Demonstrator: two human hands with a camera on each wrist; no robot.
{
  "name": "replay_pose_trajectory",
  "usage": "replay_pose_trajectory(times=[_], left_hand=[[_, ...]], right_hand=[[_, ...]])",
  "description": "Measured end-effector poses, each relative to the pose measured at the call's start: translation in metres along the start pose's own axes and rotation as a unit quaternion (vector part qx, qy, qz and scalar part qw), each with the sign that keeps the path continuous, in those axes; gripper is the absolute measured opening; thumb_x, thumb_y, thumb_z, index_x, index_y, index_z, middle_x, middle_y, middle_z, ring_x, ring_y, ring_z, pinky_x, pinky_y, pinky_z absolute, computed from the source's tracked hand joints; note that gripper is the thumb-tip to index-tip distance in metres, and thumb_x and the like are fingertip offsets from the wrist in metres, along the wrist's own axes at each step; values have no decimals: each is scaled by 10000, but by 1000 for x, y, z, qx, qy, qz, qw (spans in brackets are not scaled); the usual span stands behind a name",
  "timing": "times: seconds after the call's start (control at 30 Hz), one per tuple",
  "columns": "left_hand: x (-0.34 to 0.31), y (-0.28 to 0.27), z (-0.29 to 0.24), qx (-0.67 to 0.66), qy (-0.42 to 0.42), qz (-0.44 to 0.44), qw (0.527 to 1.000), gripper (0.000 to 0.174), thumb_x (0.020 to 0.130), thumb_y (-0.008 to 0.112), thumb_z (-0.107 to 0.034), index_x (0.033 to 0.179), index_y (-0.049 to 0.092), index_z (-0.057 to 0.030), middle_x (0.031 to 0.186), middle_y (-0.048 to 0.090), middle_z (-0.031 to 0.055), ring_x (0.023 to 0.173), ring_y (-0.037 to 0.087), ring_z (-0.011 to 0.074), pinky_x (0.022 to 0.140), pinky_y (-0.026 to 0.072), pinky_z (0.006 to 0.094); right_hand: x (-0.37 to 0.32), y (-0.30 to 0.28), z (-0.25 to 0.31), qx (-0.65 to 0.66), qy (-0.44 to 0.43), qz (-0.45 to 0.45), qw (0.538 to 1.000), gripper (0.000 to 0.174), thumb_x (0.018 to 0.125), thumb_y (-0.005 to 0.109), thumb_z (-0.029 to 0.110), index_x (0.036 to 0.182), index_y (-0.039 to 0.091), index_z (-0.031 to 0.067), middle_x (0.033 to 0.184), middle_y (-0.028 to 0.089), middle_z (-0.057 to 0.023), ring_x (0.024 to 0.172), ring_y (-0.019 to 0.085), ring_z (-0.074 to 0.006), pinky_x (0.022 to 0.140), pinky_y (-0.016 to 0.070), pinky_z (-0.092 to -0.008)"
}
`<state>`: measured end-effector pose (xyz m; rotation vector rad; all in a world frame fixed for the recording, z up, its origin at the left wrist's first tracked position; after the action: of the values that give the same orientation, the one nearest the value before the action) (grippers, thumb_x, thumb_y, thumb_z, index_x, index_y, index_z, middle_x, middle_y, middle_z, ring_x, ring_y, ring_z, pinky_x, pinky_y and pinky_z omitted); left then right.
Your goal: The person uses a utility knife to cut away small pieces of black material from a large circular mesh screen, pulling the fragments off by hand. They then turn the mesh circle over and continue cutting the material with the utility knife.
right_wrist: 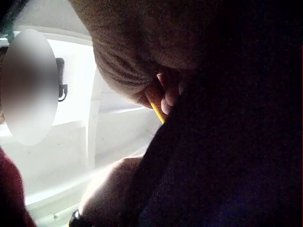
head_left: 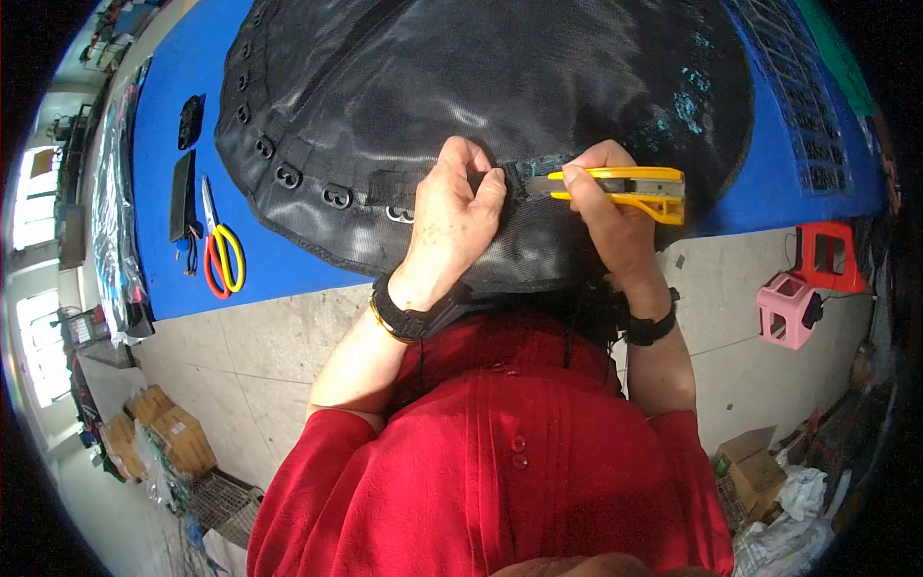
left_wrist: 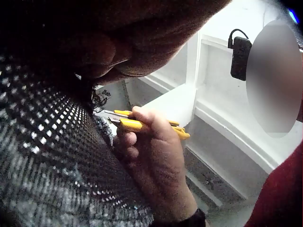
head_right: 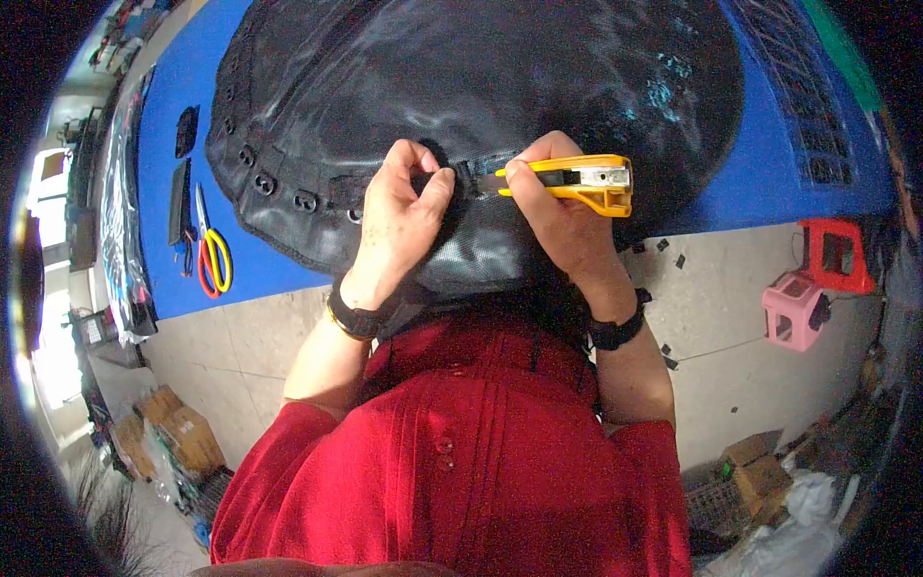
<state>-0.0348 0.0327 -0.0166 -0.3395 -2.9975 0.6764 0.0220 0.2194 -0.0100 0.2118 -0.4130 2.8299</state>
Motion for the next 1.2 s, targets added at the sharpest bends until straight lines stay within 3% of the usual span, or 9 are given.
replay_pose_trajectory(times=[0.17, 0.27, 0.4, 0.7, 1.2], left_hand=[[0, 2, 6, -21, -16, 11, 1000, 160, 924, 698, -99, 924, 546, -52, 752, 569, 38, 725, 557, 146, 704, 481, 322], [0, 1, 5, -18, -25, 12, 999, 157, 926, 696, -91, 920, 543, -54, 755, 568, 34, 728, 556, 139, 702, 481, 321], [1, 0, 3, -2, 2, -4, 1000, 140, 922, 698, -93, 943, 570, -43, 801, 622, 56, 768, 610, 164, 741, 502, 326], [1, 2, 4, -4, 15, -2, 1000, 104, 925, 681, -93, 975, 629, -18, 881, 693, 99, 866, 677, 202, 832, 521, 332], [1, 2, 6, 0, 8, 1, 1000, 114, 935, 682, -108, 974, 625, -17, 862, 679, 93, 829, 652, 190, 806, 516, 330]], right_hand=[[-5, -2, -6, 6, 24, 42, 999, 102, 974, 650, 115, 908, 607, 50, 832, 599, -13, 769, 606, -112, 712, 504, -287], [-8, -2, -3, 34, -19, 6, 999, 90, 981, 644, 101, 913, 608, 55, 860, 598, -11, 763, 594, -101, 712, 503, -278], [-9, -6, -4, 80, 110, -10, 991, 65, 982, 670, 119, 986, 629, 68, 917, 611, -8, 812, 606, -83, 729, 506, -264], [0, 5, 2, 58, 51, -13, 997, 171, 981, 682, 136, 1120, 649, 41, 1081, 674, -44, 979, 653, -131, 876, 521, -281], [3, 4, 9, -53, -85, 2, 995, 112, 987, 658, 123, 1053, 652, 32, 991, 667, -63, 910, 666, -169, 818, 529, -301]])
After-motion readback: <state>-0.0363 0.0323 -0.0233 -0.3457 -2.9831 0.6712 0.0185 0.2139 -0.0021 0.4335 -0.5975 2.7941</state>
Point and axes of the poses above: each hand's wrist, its own x-axis towards the middle knuckle, its own y-axis out of the palm, z = x × y, the point moved 5 cm from there along x, towards the middle knuckle
